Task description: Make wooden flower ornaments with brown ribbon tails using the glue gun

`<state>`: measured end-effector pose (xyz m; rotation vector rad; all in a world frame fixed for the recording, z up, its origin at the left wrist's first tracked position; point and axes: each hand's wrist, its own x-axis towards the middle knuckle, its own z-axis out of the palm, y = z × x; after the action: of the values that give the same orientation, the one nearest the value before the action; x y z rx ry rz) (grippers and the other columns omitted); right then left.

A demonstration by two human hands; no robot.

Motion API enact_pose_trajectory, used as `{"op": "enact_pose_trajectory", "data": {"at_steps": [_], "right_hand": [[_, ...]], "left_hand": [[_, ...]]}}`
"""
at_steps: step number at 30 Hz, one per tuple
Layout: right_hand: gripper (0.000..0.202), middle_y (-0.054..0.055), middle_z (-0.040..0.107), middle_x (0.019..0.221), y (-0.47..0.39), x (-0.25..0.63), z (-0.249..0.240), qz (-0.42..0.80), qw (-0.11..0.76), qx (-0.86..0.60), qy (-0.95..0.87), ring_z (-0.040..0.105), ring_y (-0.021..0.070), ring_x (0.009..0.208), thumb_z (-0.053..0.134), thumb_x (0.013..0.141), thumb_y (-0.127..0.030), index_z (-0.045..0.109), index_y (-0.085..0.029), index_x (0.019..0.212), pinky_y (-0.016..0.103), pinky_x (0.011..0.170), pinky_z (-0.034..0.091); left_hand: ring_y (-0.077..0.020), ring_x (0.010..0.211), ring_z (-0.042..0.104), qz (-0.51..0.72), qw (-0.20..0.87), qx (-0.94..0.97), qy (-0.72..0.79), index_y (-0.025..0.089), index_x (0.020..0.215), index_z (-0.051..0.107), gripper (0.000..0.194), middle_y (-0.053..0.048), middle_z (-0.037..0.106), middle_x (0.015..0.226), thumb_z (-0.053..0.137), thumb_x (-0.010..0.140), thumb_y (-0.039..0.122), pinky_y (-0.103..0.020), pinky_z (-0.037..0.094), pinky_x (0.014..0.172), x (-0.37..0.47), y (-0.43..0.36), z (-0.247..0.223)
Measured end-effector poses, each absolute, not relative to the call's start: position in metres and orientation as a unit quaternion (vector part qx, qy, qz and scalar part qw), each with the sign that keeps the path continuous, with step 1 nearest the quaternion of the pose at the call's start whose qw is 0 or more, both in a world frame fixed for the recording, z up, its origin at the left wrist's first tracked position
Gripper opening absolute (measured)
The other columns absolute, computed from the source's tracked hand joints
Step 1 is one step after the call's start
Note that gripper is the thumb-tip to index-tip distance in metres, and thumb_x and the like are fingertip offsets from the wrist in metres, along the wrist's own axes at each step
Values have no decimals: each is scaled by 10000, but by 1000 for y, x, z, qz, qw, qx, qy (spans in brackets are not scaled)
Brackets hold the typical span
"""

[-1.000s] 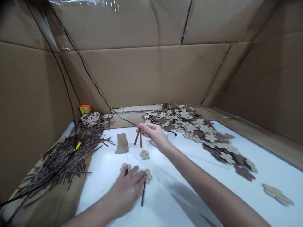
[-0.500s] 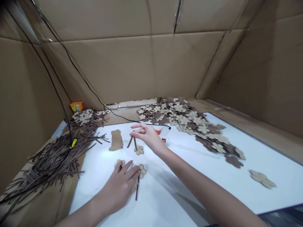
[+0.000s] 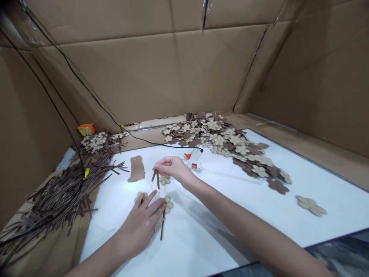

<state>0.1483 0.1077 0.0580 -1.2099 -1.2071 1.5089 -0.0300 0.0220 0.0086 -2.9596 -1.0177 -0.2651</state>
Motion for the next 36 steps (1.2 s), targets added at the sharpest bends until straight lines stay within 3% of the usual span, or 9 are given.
{"op": "enact_pose_trajectory", "data": {"at_steps": [5, 9, 15, 21, 28, 36], "right_hand": [[341, 47, 705, 744, 102, 147, 58, 631, 396, -466, -478, 620, 105, 652, 808, 531, -420, 674, -144, 680, 203, 605, 482], [316, 9, 671, 609, 98, 156, 52, 638, 381, -461, -485, 568, 71, 532, 801, 558, -393, 667, -136, 684, 199, 558, 456], [283, 23, 704, 694, 97, 173, 45, 632, 366, -485, -481, 631, 102, 632, 802, 559, -373, 680, -150, 685, 222, 626, 489], [313, 27, 710, 701, 98, 177, 42, 620, 356, -494, -495, 634, 105, 629, 811, 524, -383, 673, -149, 680, 220, 606, 486], [306, -15, 673, 571, 104, 178, 24, 594, 348, -507, -518, 587, 88, 525, 838, 433, -315, 648, -142, 601, 204, 520, 439], [272, -2, 679, 610, 105, 183, 12, 563, 367, -499, -547, 614, 124, 584, 818, 474, -321, 655, -154, 614, 245, 585, 465]], "left_hand": [[-302, 1332, 228, -92, 13, -941, -324, 179, 1254, 464, 370, -46, 463, 1338, 360, 899, 181, -533, 251, 1041, -31, 22, 9], [-310, 1298, 289, -101, 37, -939, -326, 176, 1242, 484, 361, -47, 443, 1358, 348, 908, 200, -525, 252, 1050, -31, 20, 8], [-313, 1262, 345, -116, 52, -934, -334, 175, 1230, 506, 359, -75, 480, 1321, 388, 892, 193, -521, 269, 1045, -30, 20, 5], [-321, 1261, 339, -130, 55, -932, -334, 170, 1211, 525, 344, -93, 469, 1326, 382, 899, 205, -536, 286, 1037, -30, 20, 5], [-321, 1258, 335, -109, 49, -934, -337, 185, 1216, 517, 352, -63, 449, 1351, 379, 892, 194, -538, 292, 1031, -31, 20, 10], [-299, 1278, 336, -117, 104, -935, -317, 156, 1206, 521, 342, -72, 519, 1265, 413, 882, 184, -517, 162, 1075, -27, 18, 0]]}}
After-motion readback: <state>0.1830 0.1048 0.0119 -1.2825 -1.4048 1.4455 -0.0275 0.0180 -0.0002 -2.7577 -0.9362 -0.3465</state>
